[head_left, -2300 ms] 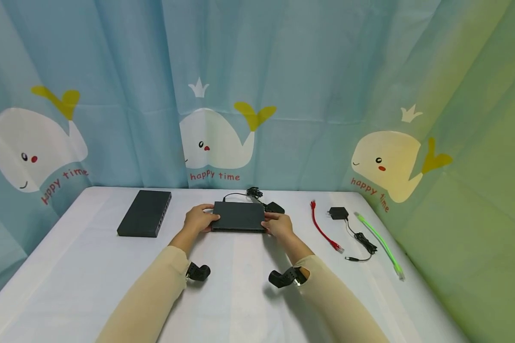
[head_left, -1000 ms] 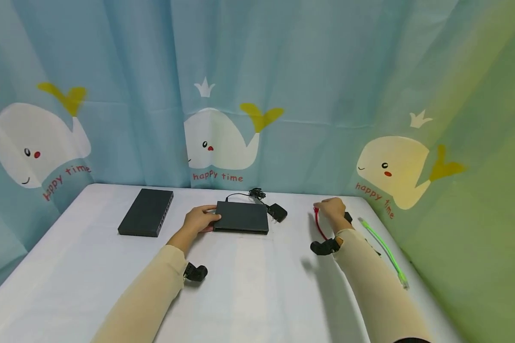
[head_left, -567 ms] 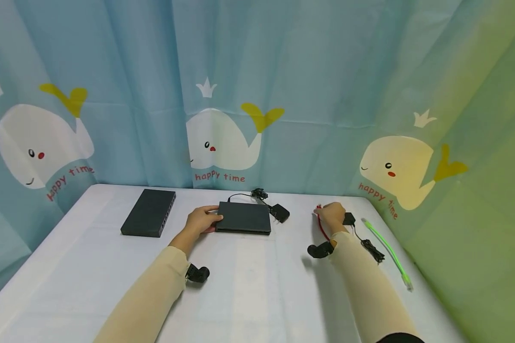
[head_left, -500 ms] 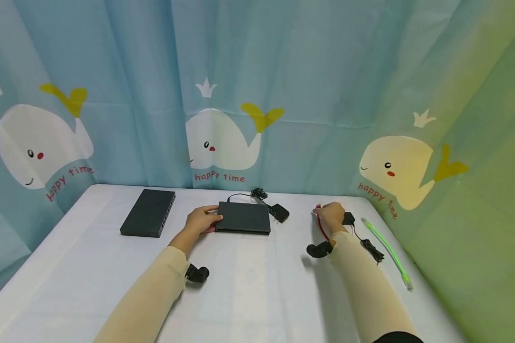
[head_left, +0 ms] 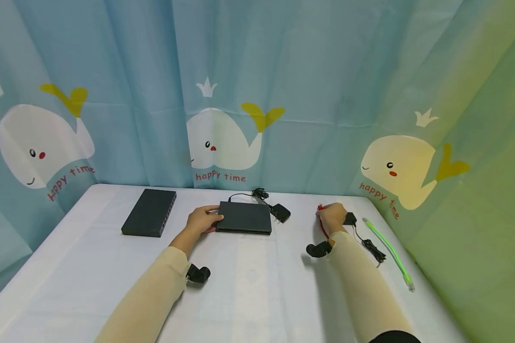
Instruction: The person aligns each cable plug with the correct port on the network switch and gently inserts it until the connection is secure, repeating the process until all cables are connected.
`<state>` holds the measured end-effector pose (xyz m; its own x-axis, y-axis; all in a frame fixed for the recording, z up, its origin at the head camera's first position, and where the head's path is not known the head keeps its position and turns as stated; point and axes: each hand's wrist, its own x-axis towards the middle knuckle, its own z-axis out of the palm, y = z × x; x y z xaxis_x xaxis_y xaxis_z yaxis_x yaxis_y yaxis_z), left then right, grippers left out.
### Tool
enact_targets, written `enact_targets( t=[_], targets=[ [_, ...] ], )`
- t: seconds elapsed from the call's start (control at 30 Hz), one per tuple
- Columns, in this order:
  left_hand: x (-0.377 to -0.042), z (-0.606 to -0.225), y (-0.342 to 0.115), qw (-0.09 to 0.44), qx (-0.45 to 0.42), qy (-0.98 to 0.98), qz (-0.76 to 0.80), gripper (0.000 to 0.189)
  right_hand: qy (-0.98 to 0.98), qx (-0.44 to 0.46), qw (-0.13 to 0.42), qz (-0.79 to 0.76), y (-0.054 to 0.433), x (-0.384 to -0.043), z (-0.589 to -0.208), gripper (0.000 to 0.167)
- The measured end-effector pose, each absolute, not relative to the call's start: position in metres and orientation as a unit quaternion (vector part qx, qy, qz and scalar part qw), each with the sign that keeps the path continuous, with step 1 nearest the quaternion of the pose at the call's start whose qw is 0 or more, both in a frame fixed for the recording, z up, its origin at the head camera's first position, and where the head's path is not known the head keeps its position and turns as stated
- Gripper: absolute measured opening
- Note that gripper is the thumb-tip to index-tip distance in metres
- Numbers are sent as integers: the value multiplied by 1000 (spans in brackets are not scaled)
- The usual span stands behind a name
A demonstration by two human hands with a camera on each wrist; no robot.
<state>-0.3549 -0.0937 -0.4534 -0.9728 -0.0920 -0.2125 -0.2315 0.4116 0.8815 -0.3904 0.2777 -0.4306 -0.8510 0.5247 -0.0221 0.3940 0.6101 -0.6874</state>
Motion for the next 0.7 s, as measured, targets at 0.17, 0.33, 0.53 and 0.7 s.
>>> enact_targets(
  t=[0.17, 0.33, 0.53, 0.7],
  targets=[
    [-355, -453, -94, 66, -95, 837, 535, 49, -890, -256, 87, 366, 277, -389, -429, 29],
    [-355, -452, -93, 66, -95, 832, 543, 49, -893, -250, 73, 368, 278, -390, -425, 30],
    [-355, -453, -94, 65, -94, 832, 542, 49, -915, -235, 40, 325, 282, -389, -424, 32],
    [-355, -453, -93, 65, -96, 833, 541, 50, -909, -245, 19, 338, 282, -385, -419, 33]
  ],
)
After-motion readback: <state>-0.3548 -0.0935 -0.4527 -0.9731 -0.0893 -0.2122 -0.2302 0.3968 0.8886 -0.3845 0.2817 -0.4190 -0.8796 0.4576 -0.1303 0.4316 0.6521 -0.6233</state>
